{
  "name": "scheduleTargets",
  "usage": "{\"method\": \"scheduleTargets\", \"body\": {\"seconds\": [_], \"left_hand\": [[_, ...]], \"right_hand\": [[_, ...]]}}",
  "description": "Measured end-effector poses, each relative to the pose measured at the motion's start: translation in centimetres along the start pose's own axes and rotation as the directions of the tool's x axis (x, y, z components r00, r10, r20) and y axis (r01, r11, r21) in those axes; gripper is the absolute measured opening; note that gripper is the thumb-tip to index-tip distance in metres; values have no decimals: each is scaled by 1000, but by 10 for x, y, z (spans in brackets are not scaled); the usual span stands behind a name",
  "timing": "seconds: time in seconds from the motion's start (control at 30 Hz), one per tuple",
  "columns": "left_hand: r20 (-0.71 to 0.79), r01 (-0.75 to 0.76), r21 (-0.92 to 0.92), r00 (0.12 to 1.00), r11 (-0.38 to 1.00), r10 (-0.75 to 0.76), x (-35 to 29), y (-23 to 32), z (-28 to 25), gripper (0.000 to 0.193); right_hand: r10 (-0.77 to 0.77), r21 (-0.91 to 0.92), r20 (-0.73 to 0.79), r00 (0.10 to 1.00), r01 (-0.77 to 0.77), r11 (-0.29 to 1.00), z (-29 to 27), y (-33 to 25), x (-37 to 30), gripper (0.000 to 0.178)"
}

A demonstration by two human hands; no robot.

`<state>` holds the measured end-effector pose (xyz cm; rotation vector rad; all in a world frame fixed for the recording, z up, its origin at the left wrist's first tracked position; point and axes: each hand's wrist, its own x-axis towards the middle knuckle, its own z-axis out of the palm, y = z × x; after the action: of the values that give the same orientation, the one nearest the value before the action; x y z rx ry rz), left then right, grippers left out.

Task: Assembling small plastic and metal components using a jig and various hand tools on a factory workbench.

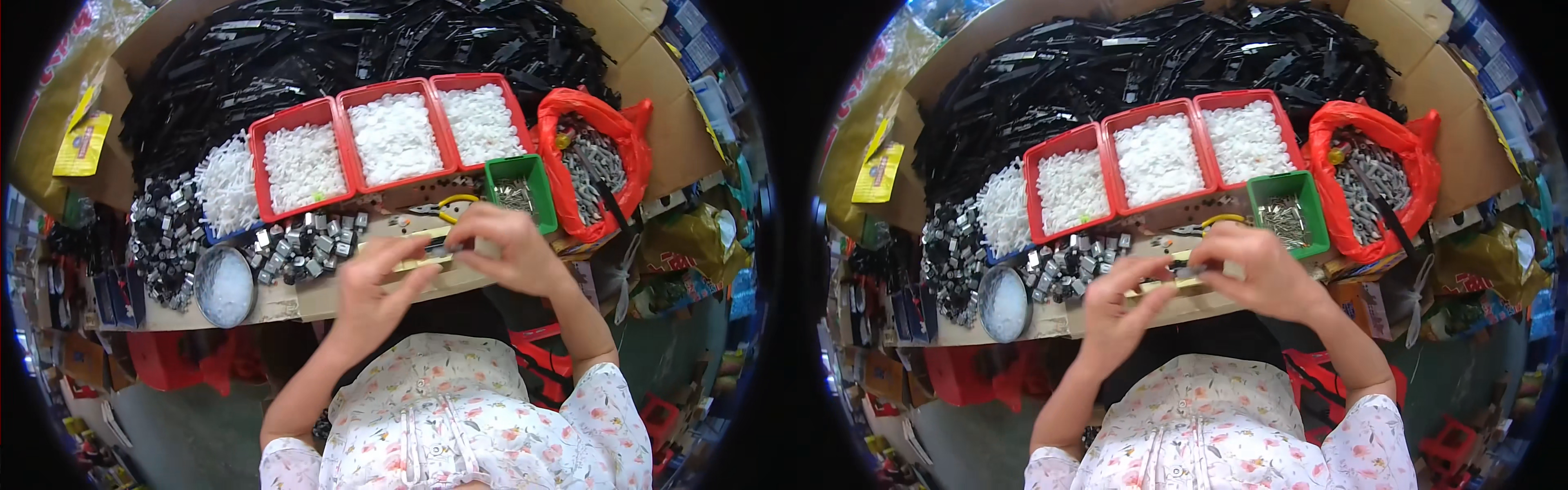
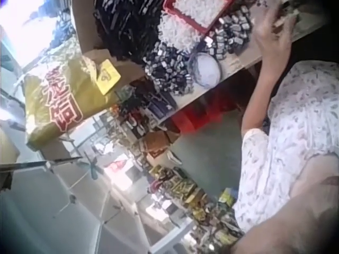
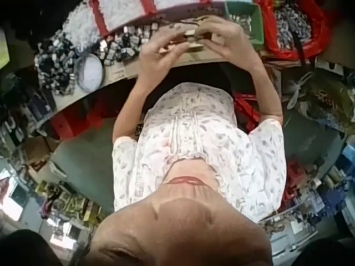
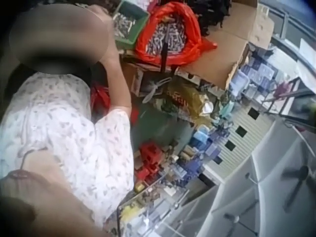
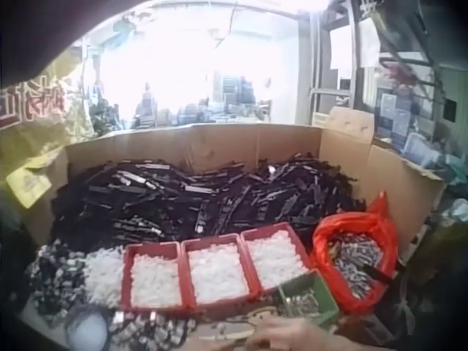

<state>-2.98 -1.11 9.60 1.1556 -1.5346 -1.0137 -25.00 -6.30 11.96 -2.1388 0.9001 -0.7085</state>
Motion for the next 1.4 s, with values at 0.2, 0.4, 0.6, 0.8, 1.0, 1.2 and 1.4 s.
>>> {"method": "scheduleTargets", "body": {"seconds": [0.2,0.4,0.6,0.8,1.0,1.2,1.4], "left_hand": [[62,227,-177,974,958,-220,-28,-28,6,20],[98,278,-158,959,947,-266,-38,-43,-7,17],[-55,330,-346,927,878,-370,-49,-53,-29,16],[-218,289,-455,881,842,-421,-52,-57,-43,18],[-241,275,-504,865,818,-440,-53,-55,-47,19],[-215,276,-534,870,799,-444,-50,-57,-46,22],[-233,265,-527,868,808,-437,-51,-56,-48,23]], "right_hand": [[-106,-12,31,994,106,994,37,-4,-3,22],[-134,-37,45,990,136,990,50,-5,4,24],[-28,-98,2,1000,29,995,44,41,32,21],[-43,-469,125,991,97,878,57,67,60,10],[-107,-361,332,937,231,903,49,63,69,4],[-41,-304,576,816,260,916,40,59,94,4],[-23,-357,643,765,327,875,40,68,100,14]]}}
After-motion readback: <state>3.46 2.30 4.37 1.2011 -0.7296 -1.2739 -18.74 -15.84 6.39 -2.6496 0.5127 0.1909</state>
